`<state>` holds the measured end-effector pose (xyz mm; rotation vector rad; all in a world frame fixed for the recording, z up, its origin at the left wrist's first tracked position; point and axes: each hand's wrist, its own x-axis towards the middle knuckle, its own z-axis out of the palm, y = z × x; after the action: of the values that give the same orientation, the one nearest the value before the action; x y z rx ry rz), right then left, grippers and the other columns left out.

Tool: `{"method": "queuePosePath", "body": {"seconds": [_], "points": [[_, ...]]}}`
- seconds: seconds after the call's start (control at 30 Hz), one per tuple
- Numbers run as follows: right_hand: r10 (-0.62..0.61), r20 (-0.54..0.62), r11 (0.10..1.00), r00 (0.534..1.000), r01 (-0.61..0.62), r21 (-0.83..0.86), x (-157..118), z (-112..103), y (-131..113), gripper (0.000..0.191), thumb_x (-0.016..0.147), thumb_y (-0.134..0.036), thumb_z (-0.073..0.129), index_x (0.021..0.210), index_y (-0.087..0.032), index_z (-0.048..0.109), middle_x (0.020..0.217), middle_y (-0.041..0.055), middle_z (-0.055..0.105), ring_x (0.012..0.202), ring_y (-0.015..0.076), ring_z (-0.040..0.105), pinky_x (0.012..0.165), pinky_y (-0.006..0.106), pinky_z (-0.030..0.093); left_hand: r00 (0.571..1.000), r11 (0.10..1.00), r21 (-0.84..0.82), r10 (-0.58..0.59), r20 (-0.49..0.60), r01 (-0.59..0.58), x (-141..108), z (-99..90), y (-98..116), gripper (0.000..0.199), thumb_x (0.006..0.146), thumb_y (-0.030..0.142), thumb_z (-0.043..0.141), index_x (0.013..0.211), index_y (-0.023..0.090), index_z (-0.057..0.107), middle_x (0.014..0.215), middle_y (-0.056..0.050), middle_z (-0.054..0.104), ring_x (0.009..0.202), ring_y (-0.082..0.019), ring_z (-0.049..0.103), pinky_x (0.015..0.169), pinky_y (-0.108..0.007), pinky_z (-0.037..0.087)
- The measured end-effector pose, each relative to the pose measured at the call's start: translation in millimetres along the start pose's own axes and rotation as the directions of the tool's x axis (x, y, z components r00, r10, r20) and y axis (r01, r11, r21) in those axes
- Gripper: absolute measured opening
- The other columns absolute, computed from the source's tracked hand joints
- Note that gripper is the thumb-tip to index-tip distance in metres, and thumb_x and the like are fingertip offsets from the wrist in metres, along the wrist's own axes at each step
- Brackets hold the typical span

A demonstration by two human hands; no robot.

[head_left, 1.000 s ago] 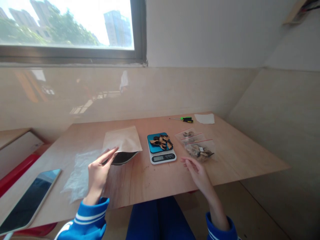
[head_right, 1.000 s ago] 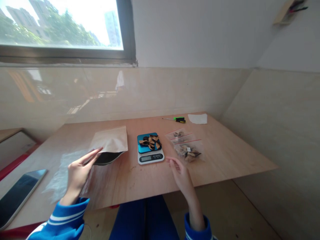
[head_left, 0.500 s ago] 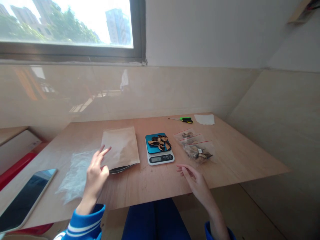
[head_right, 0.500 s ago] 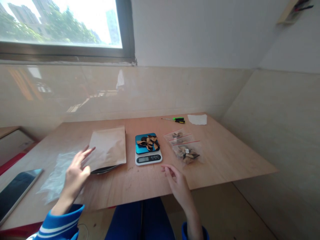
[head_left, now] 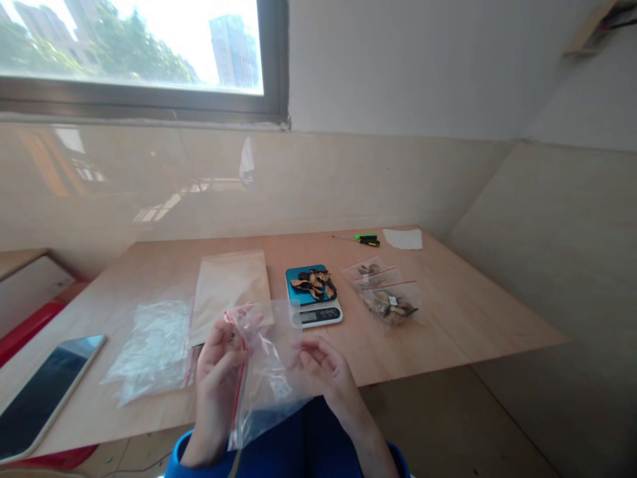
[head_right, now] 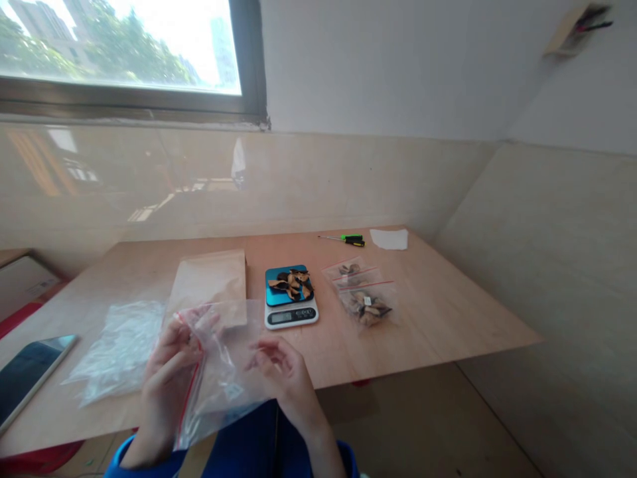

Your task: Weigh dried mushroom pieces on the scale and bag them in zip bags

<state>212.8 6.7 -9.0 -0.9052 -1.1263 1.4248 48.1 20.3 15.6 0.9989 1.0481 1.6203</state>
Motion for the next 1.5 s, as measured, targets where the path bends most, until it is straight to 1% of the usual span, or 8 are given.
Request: {"method": "queuePosePath", "body": {"seconds": [0.23, 0.4, 0.57, 0.73, 0.87, 1.0, 1.27, 1.5], "points": [[0.032, -0.161, 0.998, 0.986, -0.023, 0.055, 6.4, -4.4, 9.3, 0.034, 0.075, -0.048, 0.072, 0.089, -0.018, 0.066, 0.076, 0.0035, 0.07, 0.07, 0.0163, 0.066, 0.071, 0.03, 0.054, 0.989, 0.952, 0.307, 0.044, -0.139, 0.001, 9.7, -9.7, -22.9, 0.062, 0.076, 0.041, 0.065, 0.131, 0.025, 0.042, 0.144, -0.014, 0.044, 0.123, -0.028, 0.054, 0.098, -0.041, 0.049], [-0.007, -0.135, 0.999, 0.991, 0.014, 0.05, 3.4, -3.6, 4.9, 0.032, 0.078, -0.048, 0.07, 0.089, -0.018, 0.066, 0.071, 0.0016, 0.068, 0.067, 0.015, 0.063, 0.069, 0.029, 0.053, 0.968, 0.943, 0.22, -0.25, -0.029, 0.25, 3.8, -15.9, -43.0, 0.058, 0.073, 0.057, 0.064, 0.116, 0.018, 0.058, 0.131, -0.016, 0.058, 0.115, -0.03, 0.06, 0.095, -0.043, 0.049], [-0.023, -0.103, 1.0, 0.994, 0.022, -0.012, 3.1, -5.1, 5.5, 0.03, 0.082, -0.047, 0.064, 0.092, -0.019, 0.062, 0.074, 0.0021, 0.066, 0.072, 0.0167, 0.063, 0.073, 0.031, 0.052, 0.845, 0.868, 0.074, -0.495, 0.203, 0.49, -2.7, -23.9, -31.0, 0.048, 0.071, 0.049, 0.07, 0.105, 0.015, 0.069, 0.105, -0.014, 0.073, 0.098, -0.029, 0.069, 0.085, -0.041, 0.054], [-0.324, -0.362, 0.875, 0.874, 0.132, -0.465, 4.3, 2.7, 11.8, 0.031, 0.082, -0.036, 0.063, 0.109, -0.023, 0.057, 0.109, 0.0091, 0.062, 0.094, 0.0218, 0.058, 0.084, 0.038, 0.048, 0.957, 0.928, 0.253, -0.289, 0.031, 0.272, -4.0, -26.1, -19.6, 0.039, 0.062, 0.046, 0.079, 0.087, 0.017, 0.074, 0.086, -0.008, 0.076, 0.079, -0.026, 0.072, 0.077, -0.037, 0.059], [-0.296, -0.138, 0.837, 0.945, 0.187, -0.515, -2.8, 23.0, 8.9, 0.022, 0.088, -0.029, 0.056, 0.109, -0.025, 0.058, 0.104, 0.0066, 0.062, 0.09, 0.0191, 0.058, 0.08, 0.034, 0.051, 0.995, 0.922, 0.388, -0.05, 0.084, 0.014, -13.3, -15.0, -16.7, 0.033, 0.071, 0.045, 0.072, 0.095, 0.023, 0.075, 0.1, -0.007, 0.072, 0.088, -0.026, 0.071, 0.079, -0.037, 0.06], [-0.295, -0.069, 0.861, 0.953, 0.234, -0.452, -5.5, 31.6, 2.2, 0.023, 0.087, -0.027, 0.058, 0.11, -0.025, 0.058, 0.107, 0.0055, 0.063, 0.096, 0.0184, 0.06, 0.083, 0.031, 0.053, 0.966, 0.903, 0.401, 0.052, 0.254, -0.154, -28.5, -10.4, -12.0, 0.032, 0.084, 0.042, 0.059, 0.111, 0.03, 0.072, 0.125, -0.007, 0.064, 0.121, -0.028, 0.057, 0.1, -0.039, 0.05], [-0.255, -0.086, 0.865, 0.963, 0.187, -0.465, -9.5, 21.3, -6.2, 0.028, 0.09, -0.03, 0.055, 0.117, -0.024, 0.061, 0.113, 0.0072, 0.068, 0.103, 0.0216, 0.064, 0.091, 0.035, 0.052, 0.913, 0.883, 0.418, 0.029, 0.408, -0.215, -34.0, -15.5, -13.6, 0.041, 0.088, 0.029, 0.054, 0.129, 0.034, 0.059, 0.137, -0.003, 0.056, 0.129, -0.026, 0.05, 0.106, -0.041, 0.042], [-0.08, -0.103, 0.959, 0.991, 0.049, -0.278, -8.7, 20.7, -8.1, 0.02, 0.083, -0.038, 0.064, 0.09, -0.022, 0.074, 0.092, 0.0058, 0.074, 0.09, 0.0229, 0.068, 0.085, 0.034, 0.053, 0.896, 0.698, 0.562, 0.341, 0.285, -0.444, -27.4, -10.7, -17.6, 0.037, 0.076, 0.027, 0.071, 0.113, 0.03, 0.067, 0.103, -0.005, 0.072, 0.094, -0.022, 0.069, 0.082, -0.031, 0.057]]}}
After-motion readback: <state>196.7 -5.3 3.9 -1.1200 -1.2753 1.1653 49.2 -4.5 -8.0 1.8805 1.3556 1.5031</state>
